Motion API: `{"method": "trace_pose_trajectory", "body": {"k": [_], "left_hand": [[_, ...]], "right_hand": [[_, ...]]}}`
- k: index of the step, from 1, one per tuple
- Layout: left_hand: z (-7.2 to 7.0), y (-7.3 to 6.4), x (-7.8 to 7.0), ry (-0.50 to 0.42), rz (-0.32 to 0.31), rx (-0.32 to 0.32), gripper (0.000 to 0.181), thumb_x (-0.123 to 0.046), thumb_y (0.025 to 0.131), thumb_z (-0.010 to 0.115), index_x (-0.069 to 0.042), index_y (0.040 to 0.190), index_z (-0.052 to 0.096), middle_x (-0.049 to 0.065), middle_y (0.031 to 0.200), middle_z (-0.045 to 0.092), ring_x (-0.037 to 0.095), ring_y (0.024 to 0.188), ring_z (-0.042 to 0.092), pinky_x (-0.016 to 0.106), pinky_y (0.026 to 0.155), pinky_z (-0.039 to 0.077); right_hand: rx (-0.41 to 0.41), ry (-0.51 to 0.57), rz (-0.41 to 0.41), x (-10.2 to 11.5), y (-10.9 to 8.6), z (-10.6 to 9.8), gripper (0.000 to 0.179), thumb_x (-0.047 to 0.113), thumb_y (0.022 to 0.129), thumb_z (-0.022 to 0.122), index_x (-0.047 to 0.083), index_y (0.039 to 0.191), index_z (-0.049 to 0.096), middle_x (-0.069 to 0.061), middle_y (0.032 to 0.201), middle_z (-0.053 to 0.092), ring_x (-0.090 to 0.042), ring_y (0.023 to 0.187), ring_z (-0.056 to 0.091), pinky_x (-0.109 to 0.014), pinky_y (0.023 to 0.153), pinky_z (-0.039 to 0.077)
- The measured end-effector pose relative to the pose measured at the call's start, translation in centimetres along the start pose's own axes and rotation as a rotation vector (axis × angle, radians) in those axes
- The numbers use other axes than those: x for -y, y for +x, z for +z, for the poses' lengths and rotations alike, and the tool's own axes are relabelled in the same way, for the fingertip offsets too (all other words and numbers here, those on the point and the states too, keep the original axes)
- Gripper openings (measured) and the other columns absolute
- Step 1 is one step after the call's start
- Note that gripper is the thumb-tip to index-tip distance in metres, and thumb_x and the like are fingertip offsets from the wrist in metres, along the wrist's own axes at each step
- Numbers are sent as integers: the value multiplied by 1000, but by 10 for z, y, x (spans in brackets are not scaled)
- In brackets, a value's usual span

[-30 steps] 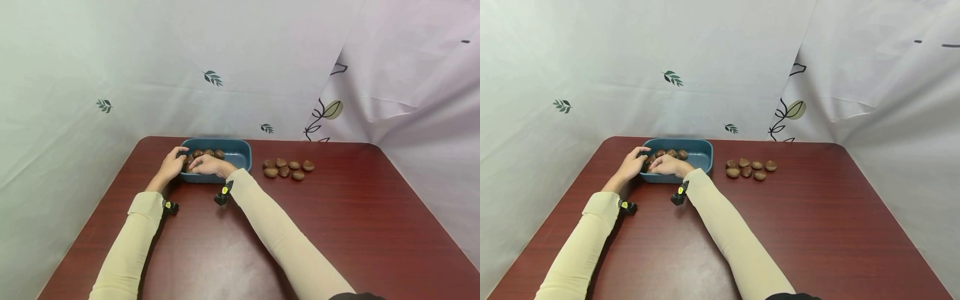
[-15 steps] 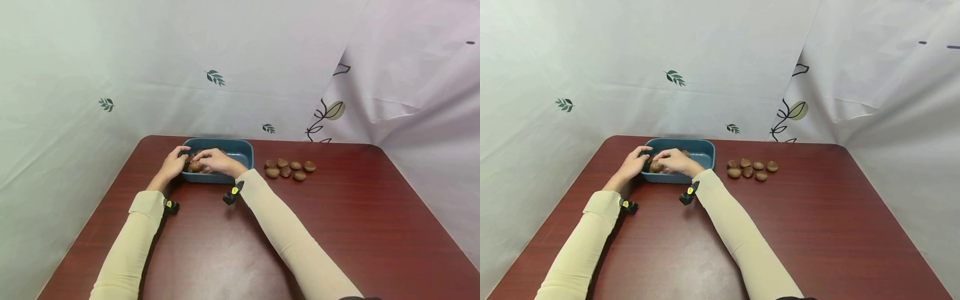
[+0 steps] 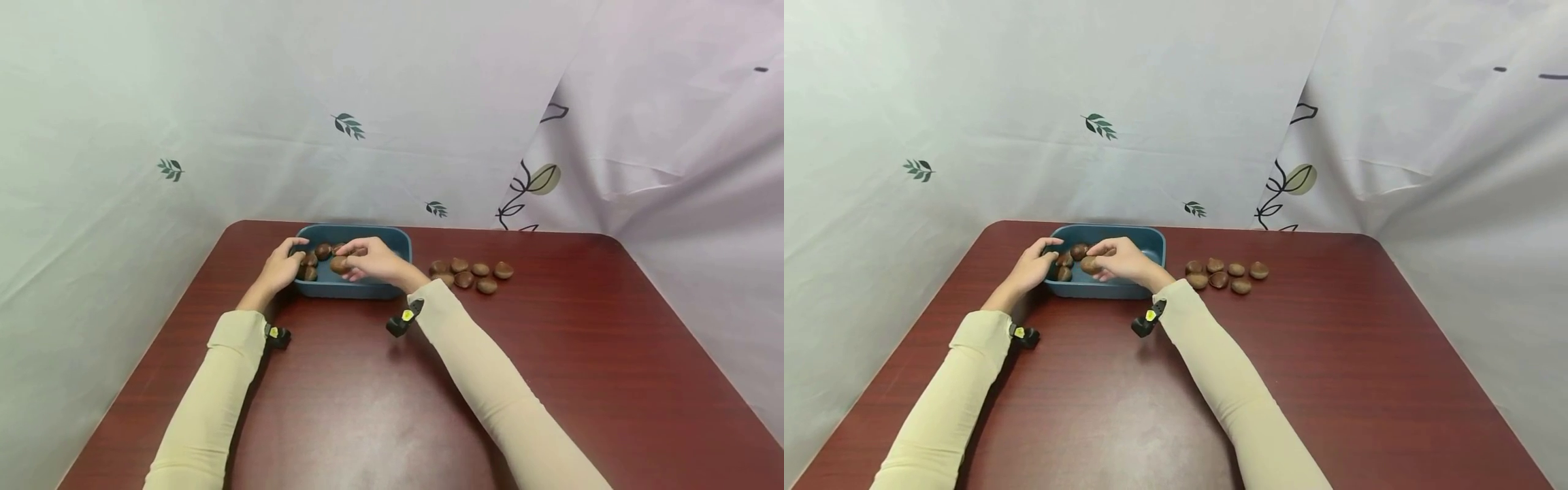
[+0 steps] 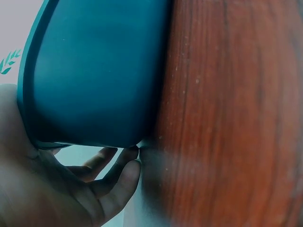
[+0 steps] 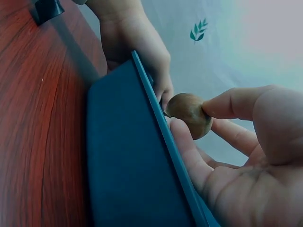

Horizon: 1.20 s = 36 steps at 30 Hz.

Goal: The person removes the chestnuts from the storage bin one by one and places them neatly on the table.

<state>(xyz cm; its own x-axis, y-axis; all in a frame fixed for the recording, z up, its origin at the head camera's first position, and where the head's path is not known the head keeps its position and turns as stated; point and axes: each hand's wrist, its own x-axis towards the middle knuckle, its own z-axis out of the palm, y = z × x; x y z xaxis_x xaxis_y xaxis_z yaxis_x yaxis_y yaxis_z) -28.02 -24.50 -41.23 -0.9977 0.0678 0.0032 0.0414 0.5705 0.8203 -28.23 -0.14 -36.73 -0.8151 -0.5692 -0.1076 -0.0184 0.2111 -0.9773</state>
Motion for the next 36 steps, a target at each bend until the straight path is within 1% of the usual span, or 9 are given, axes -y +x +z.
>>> {"method": "trace_pose_trajectory", "body": {"k": [4,7,11,14,19,24,28,32,36], "left_hand": [[-1,0,1,7,5,3,44,-22,106,34,-11,148,41,18,158,30,39,130,38,54,99,31],[-1,0,1,5,8,-2,44,-21,106,34,-11,148,41,18,158,30,38,123,39,51,93,29],[0,0,2,-2,10,-3,43,-19,106,35,-10,148,41,19,158,29,38,133,36,53,97,30],[0,0,2,-2,9,2,43,-20,106,35,-10,148,41,19,158,29,38,137,34,54,100,29],[0,-1,0,-7,10,8,43,-20,106,34,-9,147,41,19,159,28,38,137,33,55,102,29],[-1,-1,0,-6,12,5,43,-20,106,33,-9,147,40,19,159,27,38,140,31,57,107,27],[-1,0,0,2,11,1,43,-21,106,34,-10,147,41,19,158,29,38,136,34,55,104,29],[0,-1,0,-5,9,4,43,-21,106,34,-10,147,41,18,158,28,38,135,35,54,103,29],[-1,-1,0,-7,7,3,43,-22,106,34,-10,147,41,18,159,27,38,139,33,57,107,28]], "right_hand": [[-12,-21,-5,-3,-7,-9,28,4,97,56,0,124,65,-18,110,68,-37,95,70,-35,76,58],[-24,-35,-12,-4,-12,-15,26,4,97,56,1,122,65,-19,110,69,-34,92,71,-36,77,58],[-35,-44,-22,-6,-19,-22,26,5,98,57,0,122,65,-19,110,69,-28,88,72,-36,77,58],[-40,-41,-28,-7,-26,-28,27,4,98,56,0,123,64,-20,109,69,-30,90,72,-37,78,58],[-63,-70,-48,-7,-39,-39,27,5,98,56,1,124,64,-20,107,69,-33,91,72,-38,76,58],[-98,-106,-64,-6,-54,-52,28,7,99,56,2,125,64,-18,112,68,-33,93,71,-38,75,58],[-131,-128,-66,-7,-68,-63,28,9,99,57,2,125,64,-17,116,68,-30,92,72,-45,80,57],[-167,-139,-62,-9,-81,-74,29,8,98,57,-2,126,63,-19,114,68,-41,95,69,-55,82,54],[-206,-122,-46,-13,-94,-85,30,7,97,58,-3,125,62,-19,111,68,-45,97,67,-51,79,56]]}}
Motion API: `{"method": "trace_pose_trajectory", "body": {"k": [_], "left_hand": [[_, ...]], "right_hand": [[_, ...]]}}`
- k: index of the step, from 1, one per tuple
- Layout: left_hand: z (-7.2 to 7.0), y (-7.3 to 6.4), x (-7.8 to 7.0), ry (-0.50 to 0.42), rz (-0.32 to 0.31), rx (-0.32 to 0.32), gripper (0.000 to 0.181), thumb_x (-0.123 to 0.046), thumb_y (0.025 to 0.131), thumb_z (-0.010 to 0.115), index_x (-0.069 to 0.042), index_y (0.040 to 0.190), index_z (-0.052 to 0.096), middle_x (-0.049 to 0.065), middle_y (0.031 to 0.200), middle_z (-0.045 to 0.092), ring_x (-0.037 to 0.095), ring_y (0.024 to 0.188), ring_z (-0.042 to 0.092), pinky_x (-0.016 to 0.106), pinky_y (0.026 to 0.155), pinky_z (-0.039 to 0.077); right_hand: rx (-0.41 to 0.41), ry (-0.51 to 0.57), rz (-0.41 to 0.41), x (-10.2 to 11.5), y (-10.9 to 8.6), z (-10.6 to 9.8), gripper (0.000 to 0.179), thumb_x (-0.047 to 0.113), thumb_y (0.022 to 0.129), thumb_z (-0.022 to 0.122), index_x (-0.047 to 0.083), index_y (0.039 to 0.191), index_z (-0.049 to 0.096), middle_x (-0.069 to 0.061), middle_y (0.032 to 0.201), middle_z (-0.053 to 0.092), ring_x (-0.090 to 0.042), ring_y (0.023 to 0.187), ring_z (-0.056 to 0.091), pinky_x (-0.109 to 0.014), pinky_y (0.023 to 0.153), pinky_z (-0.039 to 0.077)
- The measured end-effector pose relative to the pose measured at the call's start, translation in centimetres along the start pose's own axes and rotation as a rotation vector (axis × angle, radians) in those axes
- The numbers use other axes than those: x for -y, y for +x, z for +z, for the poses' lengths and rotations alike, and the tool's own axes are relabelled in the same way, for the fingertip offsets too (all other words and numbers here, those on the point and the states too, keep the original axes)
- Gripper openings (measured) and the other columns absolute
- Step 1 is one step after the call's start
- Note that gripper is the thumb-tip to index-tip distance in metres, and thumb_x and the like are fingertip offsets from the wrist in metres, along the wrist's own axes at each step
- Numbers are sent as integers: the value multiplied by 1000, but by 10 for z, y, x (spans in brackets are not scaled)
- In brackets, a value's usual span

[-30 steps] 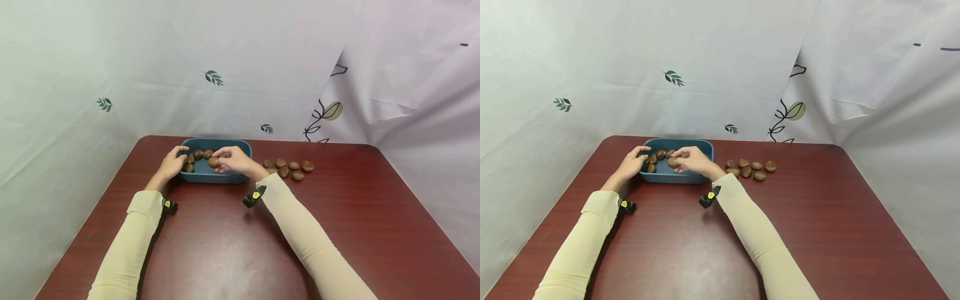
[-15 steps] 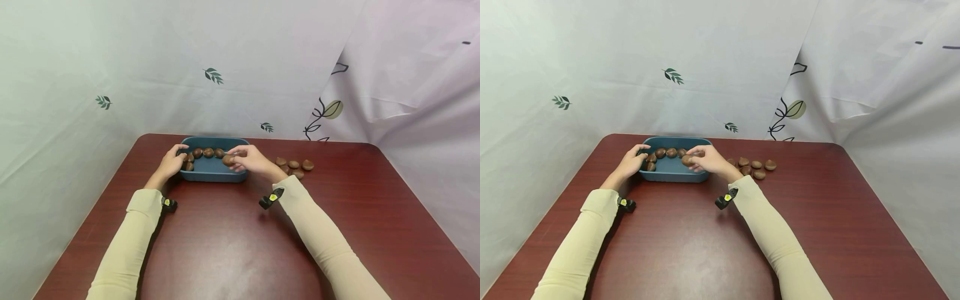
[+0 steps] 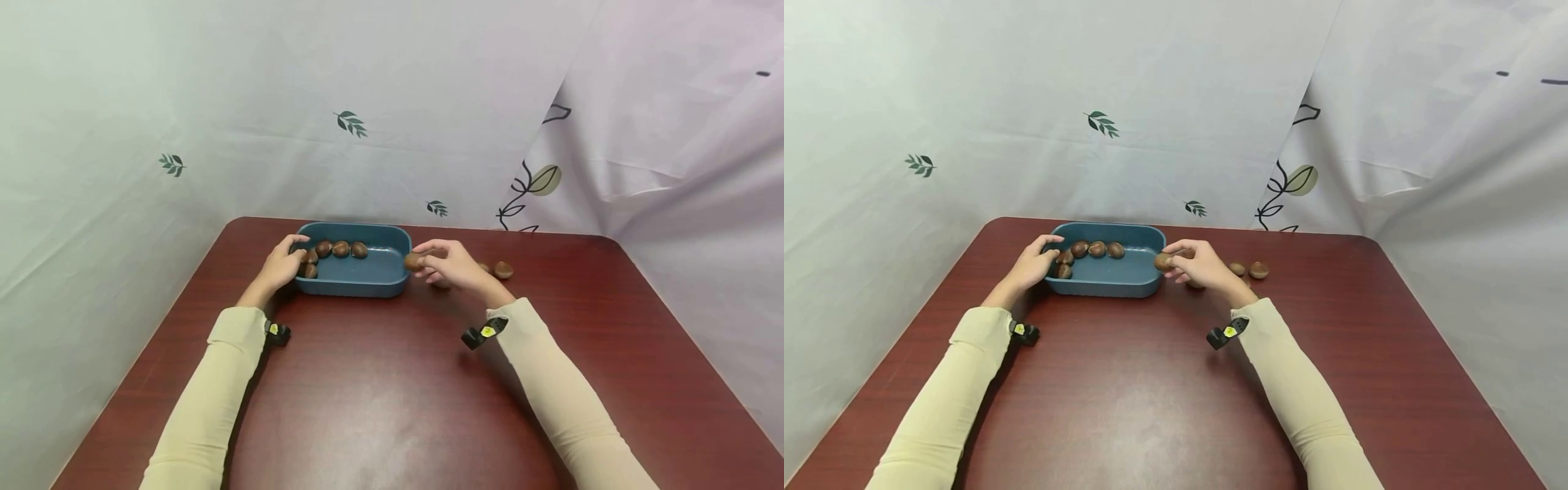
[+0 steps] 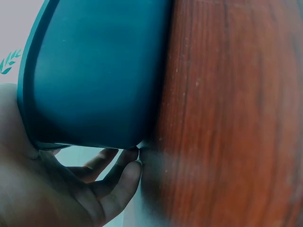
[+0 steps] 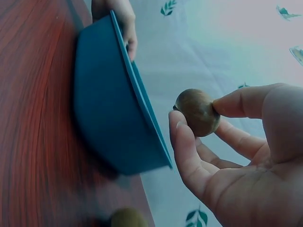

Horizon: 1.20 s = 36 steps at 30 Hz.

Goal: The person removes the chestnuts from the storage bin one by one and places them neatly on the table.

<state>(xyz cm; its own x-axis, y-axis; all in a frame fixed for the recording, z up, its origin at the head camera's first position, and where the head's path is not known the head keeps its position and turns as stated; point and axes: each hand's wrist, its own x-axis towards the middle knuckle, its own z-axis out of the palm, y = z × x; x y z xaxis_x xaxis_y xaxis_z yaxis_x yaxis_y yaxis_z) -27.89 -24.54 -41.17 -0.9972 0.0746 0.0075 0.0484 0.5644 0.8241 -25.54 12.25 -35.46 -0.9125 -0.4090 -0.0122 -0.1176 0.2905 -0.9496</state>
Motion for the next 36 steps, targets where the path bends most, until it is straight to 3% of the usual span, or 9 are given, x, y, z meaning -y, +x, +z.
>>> {"method": "trace_pose_trajectory", "body": {"k": [9,17,22,29,36], "left_hand": [[1,0,-1,-2,-2,4,44,-22,106,33,-11,148,40,18,158,28,38,126,37,52,95,29],[2,1,-1,3,0,-4,44,-21,106,34,-10,147,41,18,159,28,37,129,37,53,99,30],[1,1,-1,10,8,-6,44,-21,105,35,-10,147,41,19,159,27,39,140,31,58,109,27],[0,0,0,5,3,2,43,-22,106,34,-11,148,40,18,158,29,37,119,39,50,91,29],[1,0,0,3,1,-5,43,-21,106,35,-11,147,41,18,158,30,37,125,37,51,93,29]], "right_hand": [[-59,-24,41,-19,-19,-33,31,9,97,53,-3,125,60,-16,102,70,-18,76,70,-36,70,58],[-96,-46,73,-36,-34,-60,34,8,99,52,-8,128,58,-22,110,67,-20,83,72,-33,70,58],[-129,-64,88,-45,-46,-78,34,7,99,53,-9,129,56,-18,107,65,-20,86,72,-29,69,57],[-157,-90,105,-56,-61,-98,37,8,100,54,-11,131,54,-20,112,65,-12,84,71,-29,70,58],[-179,-61,130,-68,-69,-109,39,8,100,55,-13,132,52,-11,106,66,-13,83,71,-29,69,57]]}}
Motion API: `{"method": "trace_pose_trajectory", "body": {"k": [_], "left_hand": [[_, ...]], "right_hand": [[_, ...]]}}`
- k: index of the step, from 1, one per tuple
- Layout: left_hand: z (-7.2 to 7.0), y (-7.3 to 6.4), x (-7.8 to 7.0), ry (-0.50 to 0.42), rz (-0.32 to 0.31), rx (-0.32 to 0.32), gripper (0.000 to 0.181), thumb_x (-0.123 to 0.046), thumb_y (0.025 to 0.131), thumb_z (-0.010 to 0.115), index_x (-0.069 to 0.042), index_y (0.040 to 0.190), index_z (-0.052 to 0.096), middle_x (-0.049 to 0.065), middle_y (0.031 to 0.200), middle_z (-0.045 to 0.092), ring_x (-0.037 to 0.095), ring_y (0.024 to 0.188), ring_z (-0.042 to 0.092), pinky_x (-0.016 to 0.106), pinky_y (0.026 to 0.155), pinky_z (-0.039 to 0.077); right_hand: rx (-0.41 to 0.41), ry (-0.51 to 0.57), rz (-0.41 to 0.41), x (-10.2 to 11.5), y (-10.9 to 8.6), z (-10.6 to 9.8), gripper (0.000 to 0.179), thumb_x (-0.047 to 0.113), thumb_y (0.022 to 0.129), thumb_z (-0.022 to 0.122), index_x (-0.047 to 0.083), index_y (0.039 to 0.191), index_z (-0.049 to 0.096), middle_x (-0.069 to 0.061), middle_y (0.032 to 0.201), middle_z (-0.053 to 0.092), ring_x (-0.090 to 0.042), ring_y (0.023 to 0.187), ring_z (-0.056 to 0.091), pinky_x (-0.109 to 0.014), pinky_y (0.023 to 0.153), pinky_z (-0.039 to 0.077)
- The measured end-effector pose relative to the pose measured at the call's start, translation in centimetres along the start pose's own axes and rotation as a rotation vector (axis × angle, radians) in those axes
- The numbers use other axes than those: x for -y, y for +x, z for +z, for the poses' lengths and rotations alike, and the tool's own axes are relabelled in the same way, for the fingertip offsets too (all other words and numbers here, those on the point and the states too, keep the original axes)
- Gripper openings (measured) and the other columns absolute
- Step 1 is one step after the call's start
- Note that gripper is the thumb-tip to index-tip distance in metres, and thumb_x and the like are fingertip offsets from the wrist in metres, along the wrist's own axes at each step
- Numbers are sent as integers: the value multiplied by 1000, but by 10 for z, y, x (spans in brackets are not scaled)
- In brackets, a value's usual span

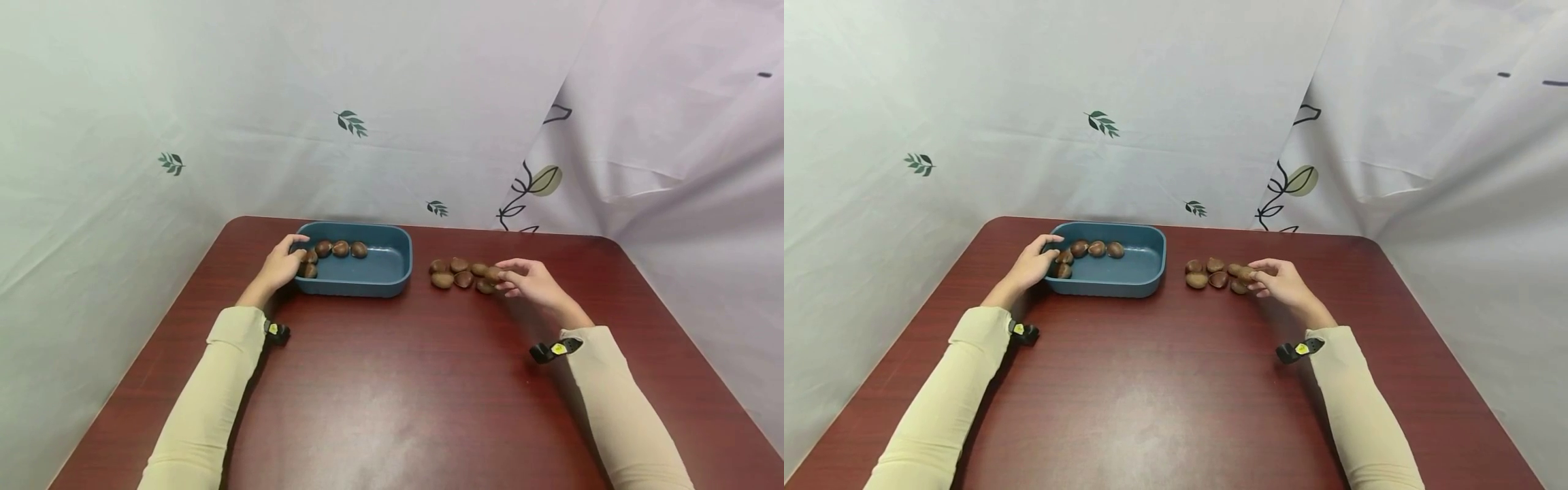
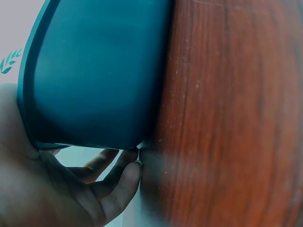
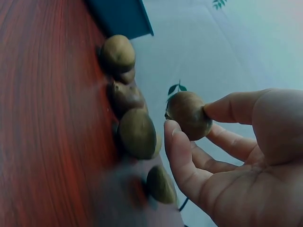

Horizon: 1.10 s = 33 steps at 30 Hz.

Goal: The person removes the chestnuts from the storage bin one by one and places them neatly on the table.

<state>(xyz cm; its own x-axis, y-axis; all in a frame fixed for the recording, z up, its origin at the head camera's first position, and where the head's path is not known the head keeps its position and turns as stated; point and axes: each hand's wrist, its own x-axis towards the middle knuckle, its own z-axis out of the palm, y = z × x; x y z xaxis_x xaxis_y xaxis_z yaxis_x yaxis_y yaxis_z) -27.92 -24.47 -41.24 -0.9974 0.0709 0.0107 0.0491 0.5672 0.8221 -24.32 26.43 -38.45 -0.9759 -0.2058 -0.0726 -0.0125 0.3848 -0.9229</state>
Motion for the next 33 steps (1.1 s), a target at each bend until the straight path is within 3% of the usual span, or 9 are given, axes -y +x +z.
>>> {"method": "trace_pose_trajectory", "body": {"k": [10,20,27,33], "left_hand": [[-2,0,0,4,0,0,43,-20,105,36,-10,146,41,19,159,27,39,143,29,59,110,25],[0,0,0,3,-2,-6,42,-20,105,37,-10,146,42,19,158,28,39,139,32,58,108,27],[-1,0,1,-5,3,-2,43,-21,105,35,-11,146,41,18,157,29,37,116,40,51,91,29],[0,1,1,-7,-3,-6,43,-20,104,37,-10,146,42,19,158,28,38,132,36,55,104,29]], "right_hand": [[-35,16,54,-11,-6,-13,40,7,100,52,-16,133,49,-4,101,65,-12,83,71,-26,68,56],[-16,-53,85,-24,-4,-16,38,4,99,48,-18,129,48,-4,96,68,-7,76,69,-25,65,56],[1,-116,93,-24,-3,-13,36,3,99,48,-18,128,50,-12,102,67,-8,76,68,-26,67,56],[11,-127,94,-24,-3,-11,37,3,98,47,-18,129,49,-22,109,65,-11,79,68,-28,68,57]]}}
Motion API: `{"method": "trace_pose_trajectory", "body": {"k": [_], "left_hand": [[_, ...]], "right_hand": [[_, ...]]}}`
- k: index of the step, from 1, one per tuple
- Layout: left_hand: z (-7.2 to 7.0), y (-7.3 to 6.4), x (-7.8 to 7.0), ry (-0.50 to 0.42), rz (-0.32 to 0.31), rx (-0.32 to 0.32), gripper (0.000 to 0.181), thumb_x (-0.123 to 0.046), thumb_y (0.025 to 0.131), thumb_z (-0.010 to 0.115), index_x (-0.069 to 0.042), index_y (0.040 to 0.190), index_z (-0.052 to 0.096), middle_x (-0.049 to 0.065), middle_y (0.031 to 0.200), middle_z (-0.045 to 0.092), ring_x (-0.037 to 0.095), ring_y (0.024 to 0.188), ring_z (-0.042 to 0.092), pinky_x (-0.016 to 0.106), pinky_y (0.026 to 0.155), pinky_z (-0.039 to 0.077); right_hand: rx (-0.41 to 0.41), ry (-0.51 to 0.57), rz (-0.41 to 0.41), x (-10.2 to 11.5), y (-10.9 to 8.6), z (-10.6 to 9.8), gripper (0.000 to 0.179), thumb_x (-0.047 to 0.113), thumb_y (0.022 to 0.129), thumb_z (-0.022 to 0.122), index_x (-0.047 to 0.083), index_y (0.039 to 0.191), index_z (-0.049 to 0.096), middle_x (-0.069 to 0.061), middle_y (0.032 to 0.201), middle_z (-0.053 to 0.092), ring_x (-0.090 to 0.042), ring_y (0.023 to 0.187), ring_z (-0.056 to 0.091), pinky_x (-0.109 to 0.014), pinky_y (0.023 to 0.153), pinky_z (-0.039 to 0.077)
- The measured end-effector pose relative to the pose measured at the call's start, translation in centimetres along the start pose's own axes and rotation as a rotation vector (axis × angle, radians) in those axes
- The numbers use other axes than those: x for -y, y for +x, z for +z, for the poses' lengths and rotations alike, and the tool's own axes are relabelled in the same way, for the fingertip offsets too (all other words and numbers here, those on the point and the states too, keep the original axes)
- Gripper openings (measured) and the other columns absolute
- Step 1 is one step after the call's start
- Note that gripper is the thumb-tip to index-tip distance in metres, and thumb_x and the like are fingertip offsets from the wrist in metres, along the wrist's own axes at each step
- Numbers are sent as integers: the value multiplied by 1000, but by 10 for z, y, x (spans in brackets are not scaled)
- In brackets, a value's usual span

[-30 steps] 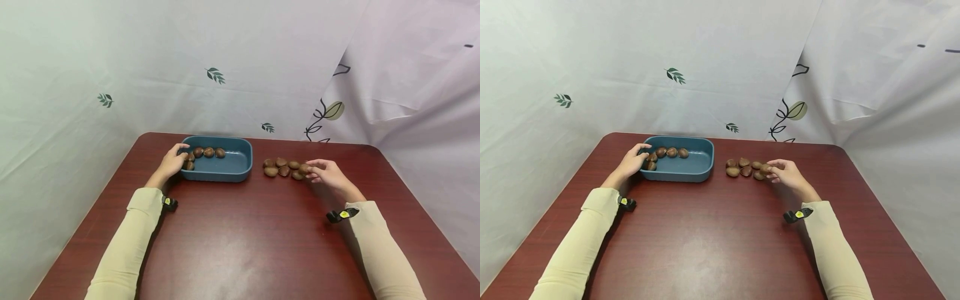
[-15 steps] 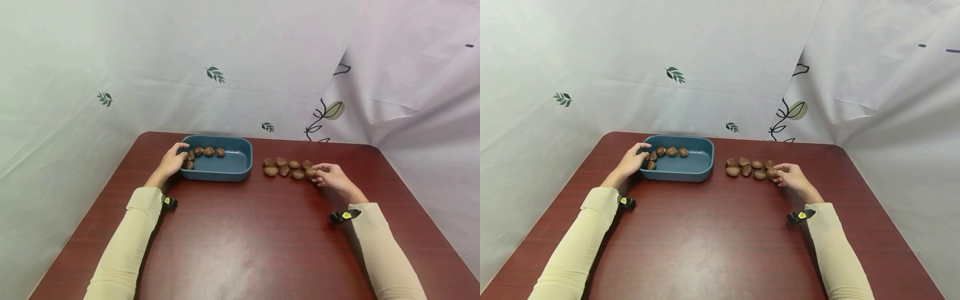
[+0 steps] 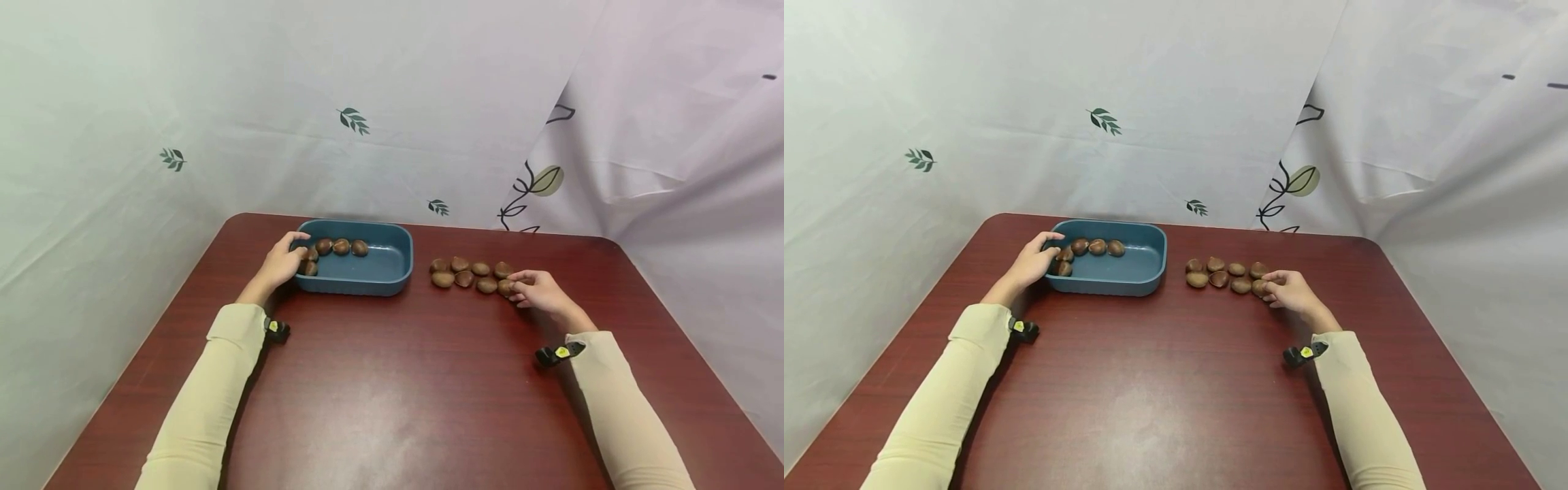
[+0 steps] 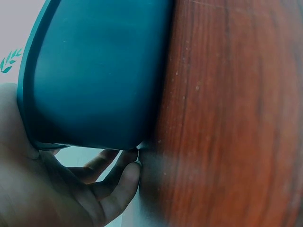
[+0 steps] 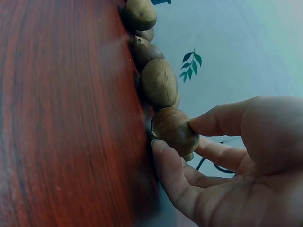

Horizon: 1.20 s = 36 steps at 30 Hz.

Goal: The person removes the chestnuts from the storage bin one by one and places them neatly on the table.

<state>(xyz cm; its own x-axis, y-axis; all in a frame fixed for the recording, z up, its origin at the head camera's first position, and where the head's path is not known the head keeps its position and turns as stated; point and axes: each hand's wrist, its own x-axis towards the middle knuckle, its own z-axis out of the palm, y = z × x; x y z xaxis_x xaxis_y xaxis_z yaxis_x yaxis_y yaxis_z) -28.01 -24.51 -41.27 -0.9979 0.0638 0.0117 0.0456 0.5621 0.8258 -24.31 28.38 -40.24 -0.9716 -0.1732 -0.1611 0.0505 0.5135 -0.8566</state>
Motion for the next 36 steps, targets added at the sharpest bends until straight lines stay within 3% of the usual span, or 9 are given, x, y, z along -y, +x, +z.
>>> {"method": "trace_pose_trajectory", "body": {"k": [3,7,18,28,36], "left_hand": [[0,0,0,2,-2,-3,42,-19,104,37,-10,145,42,19,158,29,38,135,35,57,106,28],[1,0,1,3,-6,3,43,-20,104,37,-10,146,42,19,157,29,38,127,37,54,99,29],[1,-2,0,-2,-13,1,43,-21,104,37,-11,145,42,19,156,31,38,123,38,52,96,29],[0,0,-1,4,-6,3,42,-21,105,37,-10,145,42,20,156,31,38,122,39,52,95,29],[1,0,0,8,-8,-5,42,-21,104,38,-11,145,43,19,157,31,38,126,38,53,98,30]], "right_hand": [[-8,-5,-1,-1,0,0,36,3,99,47,-18,128,50,-20,107,66,-11,79,68,-28,68,57],[-24,-3,-9,-6,2,-1,36,3,99,50,-18,127,51,-20,107,67,-10,77,69,-28,67,57],[-49,-42,1,-6,-2,-1,38,6,98,53,-16,129,51,-31,116,63,-11,79,68,-29,67,57],[-127,-137,-29,15,-11,-14,39,7,97,53,-15,128,53,-32,114,64,-20,83,70,-27,63,56],[-145,-149,-114,51,-11,5,35,8,97,55,-11,126,57,-31,112,65,-21,82,69,-31,66,57]]}}
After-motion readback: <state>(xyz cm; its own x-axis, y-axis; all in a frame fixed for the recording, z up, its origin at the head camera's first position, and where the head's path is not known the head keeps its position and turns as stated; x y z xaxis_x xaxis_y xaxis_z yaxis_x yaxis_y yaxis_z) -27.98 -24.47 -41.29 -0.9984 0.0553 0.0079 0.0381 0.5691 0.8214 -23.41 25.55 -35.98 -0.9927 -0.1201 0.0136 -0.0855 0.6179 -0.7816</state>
